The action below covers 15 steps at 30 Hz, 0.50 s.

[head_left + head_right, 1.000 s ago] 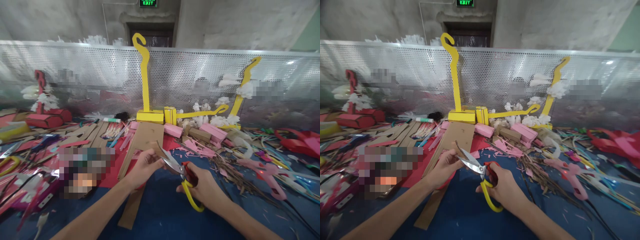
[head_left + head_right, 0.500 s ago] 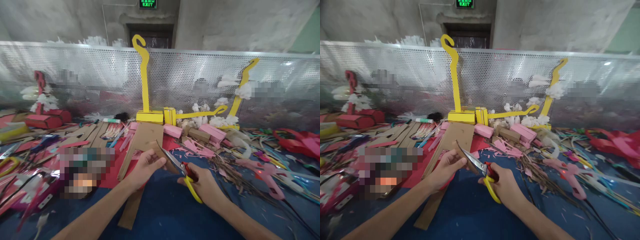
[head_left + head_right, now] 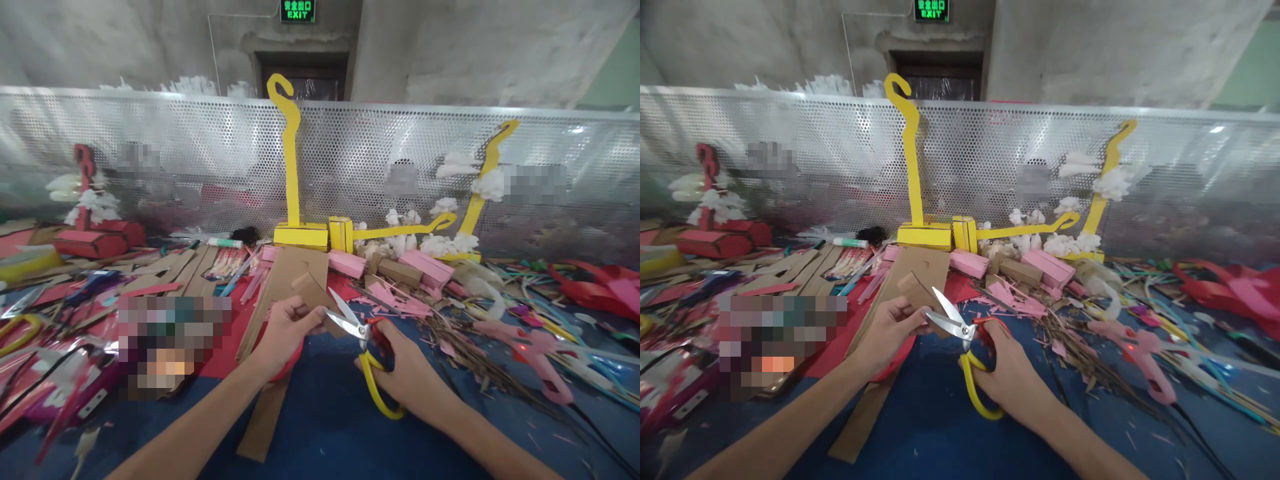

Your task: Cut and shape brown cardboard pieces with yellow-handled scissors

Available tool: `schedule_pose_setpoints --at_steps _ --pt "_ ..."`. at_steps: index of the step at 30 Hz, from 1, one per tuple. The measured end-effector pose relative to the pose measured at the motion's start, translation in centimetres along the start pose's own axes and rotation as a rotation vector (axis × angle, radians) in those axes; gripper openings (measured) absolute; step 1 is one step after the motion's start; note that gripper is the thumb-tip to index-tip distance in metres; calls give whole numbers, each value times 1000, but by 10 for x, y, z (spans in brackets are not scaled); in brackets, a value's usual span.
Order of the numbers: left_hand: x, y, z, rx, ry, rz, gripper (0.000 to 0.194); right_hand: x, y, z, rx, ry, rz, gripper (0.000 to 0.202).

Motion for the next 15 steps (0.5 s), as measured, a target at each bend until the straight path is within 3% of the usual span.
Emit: schedule_pose_setpoints --at_steps 8,15 --pt "4 8 7 -81 -18 -82 46 -4 1 5 -76 64 -34 32" --pt "4 7 3 -80 -22 -103 46 -7 1 10 10 68 -20 35"
Point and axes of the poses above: each hand's wrist, its own x-axis away from the middle knuckle, its own y-axis out of the palm, z = x × y, the point moved 6 cm from there along -x, towards the middle knuckle, and after that the axes turned 15 degrees about y, right-handed, at the moved point
